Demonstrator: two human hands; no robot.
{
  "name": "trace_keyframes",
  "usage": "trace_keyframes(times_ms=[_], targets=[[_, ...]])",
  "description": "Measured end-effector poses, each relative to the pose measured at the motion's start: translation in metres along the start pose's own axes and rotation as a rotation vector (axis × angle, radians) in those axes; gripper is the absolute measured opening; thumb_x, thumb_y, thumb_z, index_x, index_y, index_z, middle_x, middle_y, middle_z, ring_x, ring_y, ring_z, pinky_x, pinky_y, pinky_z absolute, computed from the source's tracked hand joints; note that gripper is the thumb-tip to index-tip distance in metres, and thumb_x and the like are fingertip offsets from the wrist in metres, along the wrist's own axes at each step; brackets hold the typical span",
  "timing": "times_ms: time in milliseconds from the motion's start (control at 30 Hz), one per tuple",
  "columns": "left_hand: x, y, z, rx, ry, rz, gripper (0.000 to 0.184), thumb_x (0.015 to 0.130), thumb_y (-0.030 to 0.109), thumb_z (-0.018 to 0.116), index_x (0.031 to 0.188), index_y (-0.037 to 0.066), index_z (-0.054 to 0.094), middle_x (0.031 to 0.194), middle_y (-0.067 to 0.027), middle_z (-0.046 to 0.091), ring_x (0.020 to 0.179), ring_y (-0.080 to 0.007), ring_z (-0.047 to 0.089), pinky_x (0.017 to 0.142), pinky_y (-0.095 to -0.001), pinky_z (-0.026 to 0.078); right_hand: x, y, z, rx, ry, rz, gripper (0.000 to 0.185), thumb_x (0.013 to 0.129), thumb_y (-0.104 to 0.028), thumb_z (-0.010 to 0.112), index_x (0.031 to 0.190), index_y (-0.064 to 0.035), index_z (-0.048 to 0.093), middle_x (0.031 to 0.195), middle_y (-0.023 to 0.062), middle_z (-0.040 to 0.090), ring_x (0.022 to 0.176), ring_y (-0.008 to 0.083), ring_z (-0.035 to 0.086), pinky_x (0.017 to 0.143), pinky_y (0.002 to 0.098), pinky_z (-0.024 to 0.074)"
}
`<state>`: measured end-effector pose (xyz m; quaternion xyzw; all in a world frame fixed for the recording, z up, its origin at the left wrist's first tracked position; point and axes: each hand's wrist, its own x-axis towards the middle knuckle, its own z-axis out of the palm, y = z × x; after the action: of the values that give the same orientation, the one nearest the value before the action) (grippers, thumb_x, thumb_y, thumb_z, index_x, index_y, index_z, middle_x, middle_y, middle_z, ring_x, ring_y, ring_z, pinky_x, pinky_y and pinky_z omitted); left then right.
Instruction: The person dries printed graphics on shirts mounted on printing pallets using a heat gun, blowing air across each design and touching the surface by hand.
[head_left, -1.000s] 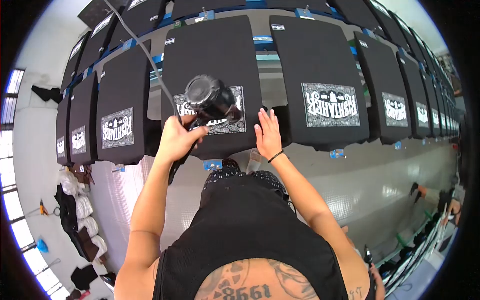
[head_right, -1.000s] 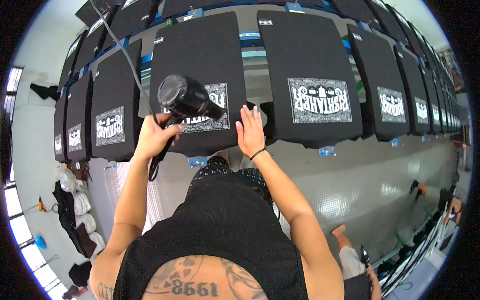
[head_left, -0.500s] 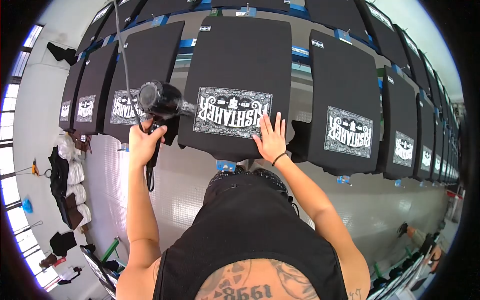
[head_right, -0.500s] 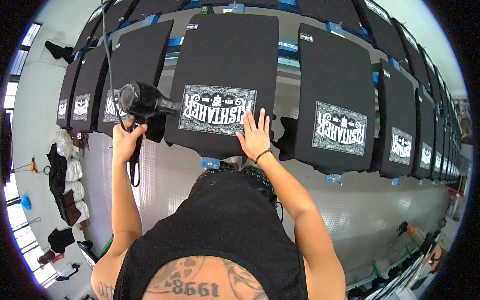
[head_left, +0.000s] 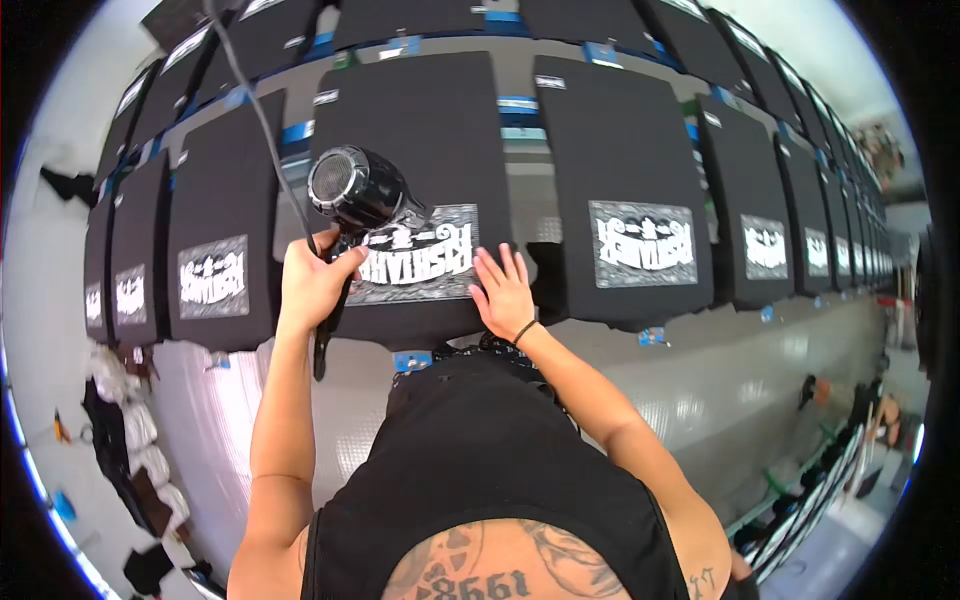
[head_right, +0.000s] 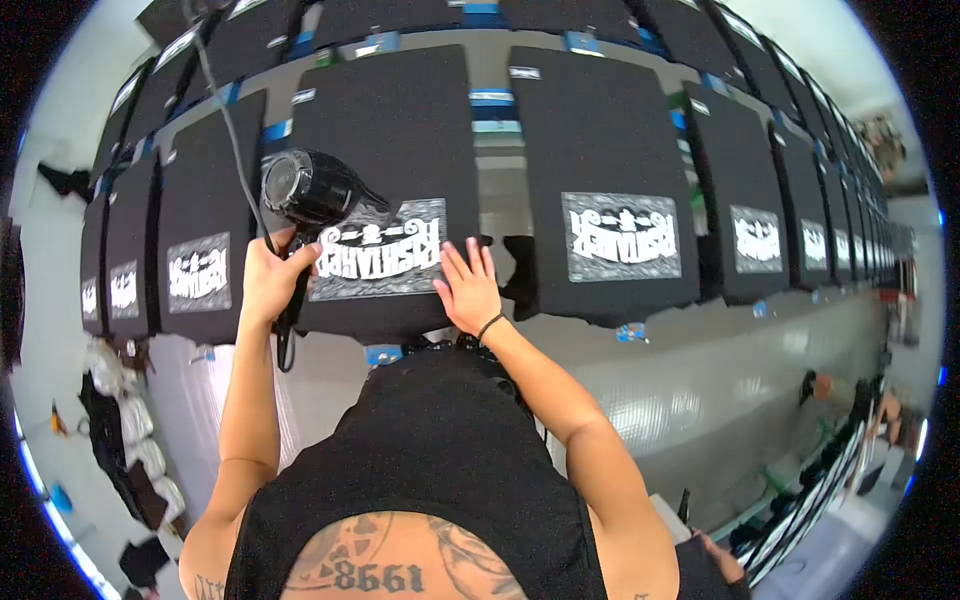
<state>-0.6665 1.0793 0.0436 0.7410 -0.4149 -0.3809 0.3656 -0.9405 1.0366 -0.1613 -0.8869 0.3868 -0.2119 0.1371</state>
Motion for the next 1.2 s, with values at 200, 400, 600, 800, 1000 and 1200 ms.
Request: trace_keyframes(times_ms=[200,400,600,800,1000,1200], targets=[[0.020,0.052,0.093,-0.036,-0.214,0.113,0.023,0.078,0.011,0.073,0.089,-0.009,0.069,0.065,-0.0039,0.064,0.057,-0.0067,0.056,0.055,-0.0255,0.044,-0.026,0.044,-0.071,0.171,0.331,0.241,0.011,0.089,-0.012,0.063,0.096,-0.0074,0.069,0.097,0.0071,0.069,0.099,0.0273,0.063,0.090,0.0414,0.0453],[0.035,0.107,0.202,-0.116,-0.339,0.147,0.023,0.080,0.015,0.072,0.085,-0.007,0.069,0.060,-0.0045,0.063,0.052,-0.0082,0.058,0.049,-0.0251,0.047,-0.070,0.151,-0.146,0.053,0.492,0.381,0.012,0.092,-0.013,0.060,0.099,-0.0058,0.068,0.097,0.0108,0.068,0.091,0.0310,0.062,0.084,0.0410,0.0452],[0.016,0.143,0.276,-0.032,-0.156,0.126,0.023,0.080,0.016,0.072,0.082,-0.007,0.068,0.059,-0.0031,0.061,0.050,-0.0076,0.056,0.049,-0.0246,0.046,-0.131,0.297,-0.195,-0.134,0.480,0.443,0.031,0.094,-0.018,0.059,0.120,-0.0004,0.061,0.132,0.0166,0.057,0.126,0.0394,0.047,0.107,0.0493,0.0351],[-0.065,0.151,0.291,0.044,-0.103,-0.087,0.025,0.078,0.011,0.072,0.095,-0.007,0.071,0.061,-0.0028,0.062,0.054,-0.0064,0.056,0.051,-0.0244,0.044,-0.165,0.376,-0.189,0.208,0.276,0.636,0.055,0.102,-0.031,0.049,0.143,0.0052,0.041,0.148,0.0238,0.041,0.135,0.0391,0.041,0.113,0.0418,0.0334],[-0.115,0.157,0.308,0.124,-0.027,-0.209,0.021,0.076,0.009,0.071,0.089,-0.008,0.070,0.063,-0.0024,0.063,0.058,-0.0056,0.055,0.054,-0.0242,0.043,-0.162,0.380,-0.192,0.295,0.258,0.671,0.059,0.101,-0.034,0.048,0.145,0.0057,0.038,0.148,0.0261,0.041,0.135,0.0399,0.042,0.112,0.0416,0.0348],[-0.108,0.169,0.338,0.059,-0.028,-0.154,0.021,0.078,0.010,0.071,0.091,-0.007,0.069,0.066,-0.0020,0.063,0.057,-0.0057,0.055,0.052,-0.0245,0.043,-0.165,0.381,-0.188,0.257,0.306,0.611,0.058,0.100,-0.032,0.048,0.143,0.0053,0.041,0.149,0.0256,0.040,0.135,0.0403,0.042,0.112,0.0435,0.0348]])
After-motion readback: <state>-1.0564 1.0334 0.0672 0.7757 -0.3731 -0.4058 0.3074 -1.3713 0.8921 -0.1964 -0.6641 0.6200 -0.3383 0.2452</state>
